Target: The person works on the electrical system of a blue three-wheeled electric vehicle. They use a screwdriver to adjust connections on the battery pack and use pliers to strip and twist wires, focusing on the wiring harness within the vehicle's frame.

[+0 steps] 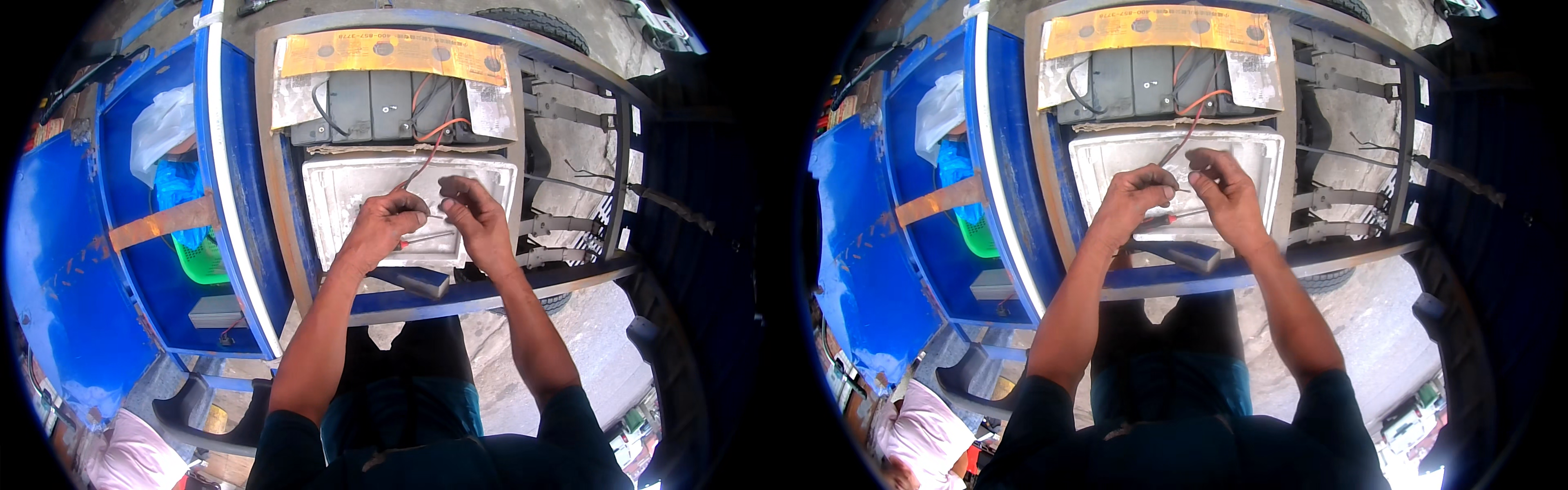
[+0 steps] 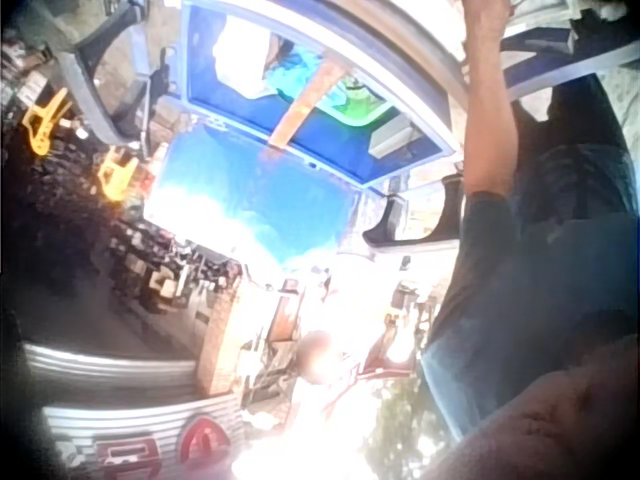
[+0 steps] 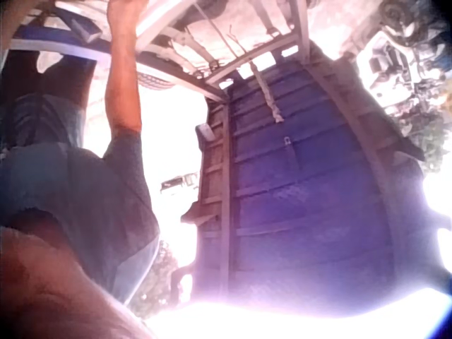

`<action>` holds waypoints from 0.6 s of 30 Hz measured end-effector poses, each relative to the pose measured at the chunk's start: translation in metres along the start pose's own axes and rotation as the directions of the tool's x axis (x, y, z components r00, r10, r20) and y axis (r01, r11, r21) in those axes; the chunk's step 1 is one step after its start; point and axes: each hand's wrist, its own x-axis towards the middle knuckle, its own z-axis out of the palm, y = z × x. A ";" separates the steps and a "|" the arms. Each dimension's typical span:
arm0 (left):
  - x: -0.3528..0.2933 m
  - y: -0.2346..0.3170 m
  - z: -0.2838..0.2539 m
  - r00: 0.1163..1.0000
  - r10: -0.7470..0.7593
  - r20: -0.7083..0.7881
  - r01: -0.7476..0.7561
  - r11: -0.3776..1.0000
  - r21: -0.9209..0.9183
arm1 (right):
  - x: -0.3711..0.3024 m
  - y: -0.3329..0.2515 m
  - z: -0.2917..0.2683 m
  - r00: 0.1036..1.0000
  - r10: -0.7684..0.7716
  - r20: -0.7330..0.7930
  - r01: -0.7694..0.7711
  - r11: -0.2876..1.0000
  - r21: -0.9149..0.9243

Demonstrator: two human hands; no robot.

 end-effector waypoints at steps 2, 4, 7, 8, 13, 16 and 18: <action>-0.002 -0.002 -0.005 0.999 0.000 0.035 0.000 1.000 0.017 | 0.007 -0.015 -0.010 0.926 -0.284 0.250 0.364 0.849 -0.384; 0.001 -0.003 -0.010 0.996 -0.005 0.092 0.003 1.000 0.022 | 0.020 -0.022 -0.022 0.736 -0.408 0.541 0.675 0.510 -0.534; 0.007 -0.004 -0.018 0.981 -0.041 0.191 0.034 0.999 0.041 | 0.031 -0.029 -0.028 0.548 -0.386 0.742 0.837 0.264 -0.480; 0.008 -0.004 -0.020 0.974 -0.055 0.221 0.044 0.998 0.051 | 0.032 -0.029 -0.029 0.497 -0.360 0.789 0.868 0.203 -0.454; 0.004 -0.001 -0.016 0.966 -0.060 0.252 0.034 0.994 0.107 | 0.029 -0.026 -0.029 0.564 -0.263 0.782 0.815 0.325 -0.479; 0.001 -0.006 -0.016 0.979 0.018 0.202 -0.042 0.992 0.116 | 0.017 -0.015 -0.023 0.768 -0.144 0.624 0.572 0.593 -0.568; 0.000 -0.007 -0.016 0.980 0.007 0.198 -0.035 0.989 0.142 | 0.014 -0.009 -0.019 0.872 0.178 0.456 0.079 0.868 -0.490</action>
